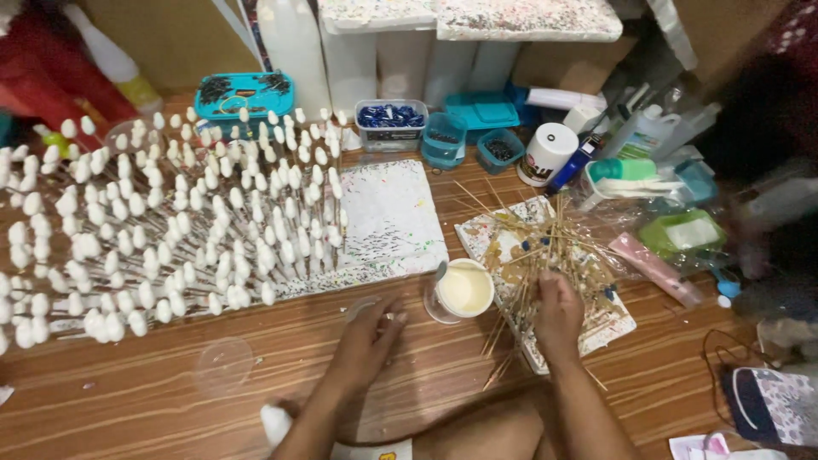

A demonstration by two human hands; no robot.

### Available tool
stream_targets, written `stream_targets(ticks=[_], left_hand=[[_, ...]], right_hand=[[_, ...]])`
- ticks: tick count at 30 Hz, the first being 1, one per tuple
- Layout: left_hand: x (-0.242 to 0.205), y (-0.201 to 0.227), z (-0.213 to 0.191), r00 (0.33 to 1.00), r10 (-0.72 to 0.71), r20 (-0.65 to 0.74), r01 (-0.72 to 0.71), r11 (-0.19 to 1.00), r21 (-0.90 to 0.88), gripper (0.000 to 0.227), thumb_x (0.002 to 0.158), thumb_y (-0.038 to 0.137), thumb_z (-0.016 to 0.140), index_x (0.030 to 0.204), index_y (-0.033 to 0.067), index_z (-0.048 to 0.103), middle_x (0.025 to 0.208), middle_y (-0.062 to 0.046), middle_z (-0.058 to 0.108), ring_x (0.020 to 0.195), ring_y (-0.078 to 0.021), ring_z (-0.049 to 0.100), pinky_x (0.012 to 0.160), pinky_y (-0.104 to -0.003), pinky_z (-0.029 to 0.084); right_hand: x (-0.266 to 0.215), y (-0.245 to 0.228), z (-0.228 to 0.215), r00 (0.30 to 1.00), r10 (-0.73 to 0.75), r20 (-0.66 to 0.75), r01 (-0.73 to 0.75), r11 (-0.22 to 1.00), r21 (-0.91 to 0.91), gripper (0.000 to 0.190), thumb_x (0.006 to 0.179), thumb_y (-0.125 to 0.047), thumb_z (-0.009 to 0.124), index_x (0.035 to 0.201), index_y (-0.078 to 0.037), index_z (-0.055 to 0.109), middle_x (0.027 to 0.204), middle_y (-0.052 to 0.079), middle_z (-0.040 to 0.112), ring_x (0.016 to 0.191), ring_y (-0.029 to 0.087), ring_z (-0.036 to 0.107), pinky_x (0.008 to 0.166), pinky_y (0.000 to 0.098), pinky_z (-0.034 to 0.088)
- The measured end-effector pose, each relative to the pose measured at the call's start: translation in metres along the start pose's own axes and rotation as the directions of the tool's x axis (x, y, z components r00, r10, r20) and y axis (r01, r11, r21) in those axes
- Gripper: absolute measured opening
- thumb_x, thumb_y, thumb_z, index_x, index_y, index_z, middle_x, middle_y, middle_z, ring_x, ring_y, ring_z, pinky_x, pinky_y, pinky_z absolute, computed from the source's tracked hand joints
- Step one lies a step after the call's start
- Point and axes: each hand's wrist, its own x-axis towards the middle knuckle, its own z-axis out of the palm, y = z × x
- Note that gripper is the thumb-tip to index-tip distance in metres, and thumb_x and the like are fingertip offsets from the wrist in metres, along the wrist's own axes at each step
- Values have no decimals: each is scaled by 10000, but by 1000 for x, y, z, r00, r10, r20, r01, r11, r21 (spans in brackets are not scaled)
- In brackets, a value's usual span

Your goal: Assembling and coating small lure components on sticks by dipping them in liquid and placing them on a rack

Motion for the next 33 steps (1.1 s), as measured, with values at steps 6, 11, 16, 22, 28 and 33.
stream_targets(ticks=[6, 11, 16, 22, 28, 33], left_hand=[[1, -7, 1, 986, 55, -158, -73, 991, -110, 398, 1019, 384, 500, 1227, 189, 778, 909, -14, 684, 872, -157, 608, 814, -324, 517], [4, -9, 1, 990, -84, -110, 53, 966, -254, 356, 1009, 334, 541, 1273, 212, 747, 1056, -35, 730, 892, -137, 667, 802, -307, 595], [5, -12, 7, 997, -31, -68, 9, 951, -308, 322, 982, 328, 572, 1230, 238, 755, 1050, -55, 790, 954, -158, 718, 904, -360, 619], [4, -16, 13, 992, 57, -111, -106, 851, -515, 318, 934, 125, 664, 1243, 66, 712, 1220, -107, 711, 1131, -206, 763, 964, -301, 639], [-1, -3, 14, 992, -122, -24, 118, 986, -114, 540, 989, 394, 493, 1516, 276, 502, 1514, -120, 526, 1244, -274, 620, 1045, -439, 561], [13, -40, 18, 936, 353, -13, -297, 805, 514, 394, 991, 351, 599, 1313, 133, 663, 1200, -120, 747, 1044, -279, 707, 993, -457, 503]], right_hand=[[-48, -6, 33, 987, -20, 159, 34, 995, -90, 265, 1037, -258, 522, 979, -92, 721, 742, 44, 692, 596, 147, 582, 561, 305, 479], [-50, -16, 34, 957, 68, 283, -109, 986, 129, 297, 970, -247, 602, 1185, -63, 691, 849, 90, 722, 726, 184, 651, 671, 337, 558], [-57, -13, 33, 927, 65, 369, -176, 945, 276, 281, 1010, -148, 550, 1172, 17, 709, 890, 142, 749, 742, 181, 662, 659, 303, 571], [-46, -15, 17, 919, 47, 391, -103, 987, 125, 204, 952, -121, 630, 1054, -3, 762, 850, 155, 810, 751, 193, 763, 686, 309, 645], [-27, -23, -4, 977, -106, 184, 83, 988, 132, 263, 1040, -170, 515, 1011, -9, 721, 902, 131, 754, 807, 203, 693, 769, 336, 591], [-13, -13, 6, 978, -40, 203, 124, 900, -418, 308, 1018, -301, 521, 1183, -126, 714, 1030, 64, 776, 814, 192, 707, 711, 365, 598]])
